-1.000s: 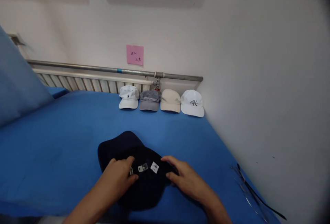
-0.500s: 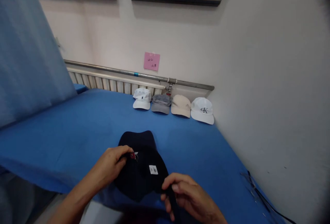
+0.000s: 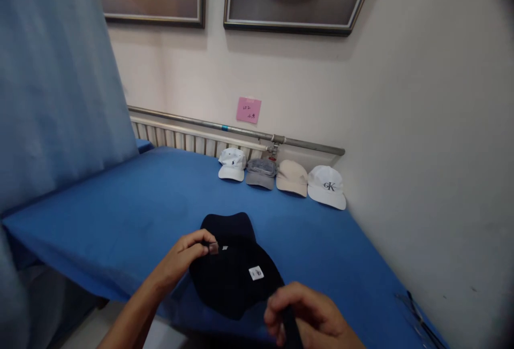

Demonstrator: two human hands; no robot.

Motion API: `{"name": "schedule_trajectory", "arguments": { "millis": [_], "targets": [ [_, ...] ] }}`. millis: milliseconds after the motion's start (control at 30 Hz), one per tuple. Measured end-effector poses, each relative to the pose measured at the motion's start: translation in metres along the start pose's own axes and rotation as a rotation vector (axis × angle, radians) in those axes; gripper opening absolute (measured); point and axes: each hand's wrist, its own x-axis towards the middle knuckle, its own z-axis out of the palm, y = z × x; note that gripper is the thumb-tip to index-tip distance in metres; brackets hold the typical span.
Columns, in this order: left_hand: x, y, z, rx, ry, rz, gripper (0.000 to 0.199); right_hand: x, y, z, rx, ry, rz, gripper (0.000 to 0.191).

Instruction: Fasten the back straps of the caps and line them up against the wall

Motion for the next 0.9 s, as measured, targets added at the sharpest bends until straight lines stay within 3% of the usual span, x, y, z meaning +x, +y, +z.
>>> {"name": "schedule_trajectory", "arguments": {
  "millis": [200, 267, 333, 467, 533, 700, 900],
  "targets": [
    [-0.006, -0.010, -0.008, -0.107, -0.065, 0.021, 0.013, 0.001, -0.030, 0.012, -0.580, 0.257, -0.310, 0.024],
    [-0.007, -0.010, -0.008, -0.159, -0.069, -0.001, 0.013, 0.005, -0.038, 0.016, -0.654, 0.342, -0.383, 0.019],
    [-0.008, -0.009, -0.007, -0.199, -0.074, -0.019, 0.014, 0.015, -0.044, 0.021, -0.551, 0.370, -0.389, 0.018],
    [-0.008, -0.007, -0.004, -0.265, -0.061, -0.055, 0.019, 0.050, -0.037, 0.031, -0.028, 0.239, -0.218, 0.029],
    [-0.007, -0.009, -0.003, -0.312, -0.050, -0.062, 0.022, 0.067, -0.026, 0.037, 0.108, 0.168, -0.084, 0.033],
    [-0.003, -0.024, -0.003, -0.439, -0.021, -0.146, 0.026, 0.090, 0.007, 0.045, 0.081, 0.096, 0.181, 0.026],
    [-0.004, -0.040, -0.002, -0.548, -0.070, -0.168, 0.027, 0.095, 0.025, 0.047, 0.106, 0.107, 0.265, 0.014]
  ]
}}
